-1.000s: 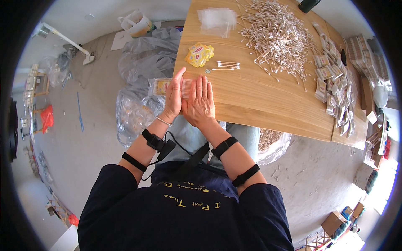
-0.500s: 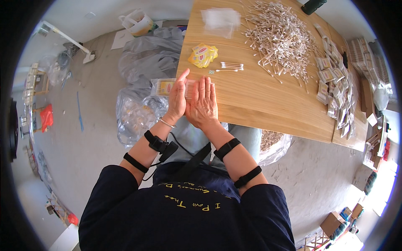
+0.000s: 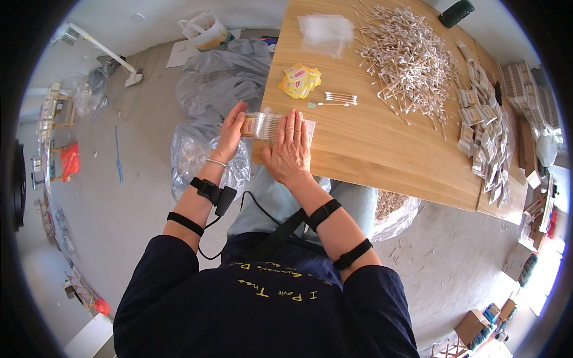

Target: Picking up cotton swabs from a pile and placing them into small clear plastic bags.

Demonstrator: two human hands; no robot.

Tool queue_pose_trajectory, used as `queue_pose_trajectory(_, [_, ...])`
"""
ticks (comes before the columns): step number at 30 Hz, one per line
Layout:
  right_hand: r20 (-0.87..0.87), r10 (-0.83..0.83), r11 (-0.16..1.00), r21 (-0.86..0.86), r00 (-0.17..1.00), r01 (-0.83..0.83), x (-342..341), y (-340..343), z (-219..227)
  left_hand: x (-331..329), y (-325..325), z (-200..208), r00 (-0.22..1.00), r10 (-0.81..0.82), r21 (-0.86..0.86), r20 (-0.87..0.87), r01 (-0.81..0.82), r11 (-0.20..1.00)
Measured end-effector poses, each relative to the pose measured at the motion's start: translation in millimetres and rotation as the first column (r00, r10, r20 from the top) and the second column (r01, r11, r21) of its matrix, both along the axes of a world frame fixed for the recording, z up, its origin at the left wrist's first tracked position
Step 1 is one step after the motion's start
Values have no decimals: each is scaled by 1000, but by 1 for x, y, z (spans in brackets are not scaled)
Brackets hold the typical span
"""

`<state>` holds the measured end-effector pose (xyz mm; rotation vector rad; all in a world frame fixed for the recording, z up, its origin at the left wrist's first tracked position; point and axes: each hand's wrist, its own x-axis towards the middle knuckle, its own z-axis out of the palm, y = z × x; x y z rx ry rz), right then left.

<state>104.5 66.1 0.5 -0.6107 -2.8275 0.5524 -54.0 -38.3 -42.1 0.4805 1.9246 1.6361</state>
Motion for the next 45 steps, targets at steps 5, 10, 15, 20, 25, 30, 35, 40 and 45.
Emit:
queue_pose_trajectory(5, [11, 2, 1000, 24, 1000, -2, -9, -6, -2, 3, 6, 0, 903, -34, 277, 428, -95, 956])
queue_pose_trajectory(10, [-43, -4, 999, 34, 999, 6, -15, -10, -3, 4, 4, 4, 910, -57, 313, 411, -82, 946])
queue_pose_trajectory(15, [-27, -15, 999, 36, 1000, 16, -18, -12, -5, 3, 4, 6, 916, -59, 321, 397, -78, 944])
queue_pose_trajectory(20, [-33, -43, 998, 42, 999, 44, -20, -18, -7, 1, 3, 6, 951, -84, 307, 297, -12, 952])
queue_pose_trajectory(25, [-33, -9, 999, -50, 999, 7, -21, -16, -4, -1, 1, 9, 967, -97, 272, 234, 31, 962])
queue_pose_trajectory(30, [-401, -198, 836, -545, 894, -60, -25, 12, 1, -2, -1, 16, 959, -56, 325, 276, -38, 945])
queue_pose_trajectory(35, [-501, -363, 631, -753, 786, -189, -42, 7, 1, 1, 1, 11, 951, -106, 330, 290, 5, 944])
queue_pose_trajectory(40, [-536, -329, 628, -739, 777, -244, -52, -9, -2, 1, 1, 13, 976, -88, 302, 200, 24, 953])
queue_pose_trajectory(45, [-534, -319, 653, -723, 783, -227, -69, -21, -3, 2, 2, 14, 977, -106, 275, 185, 52, 960])
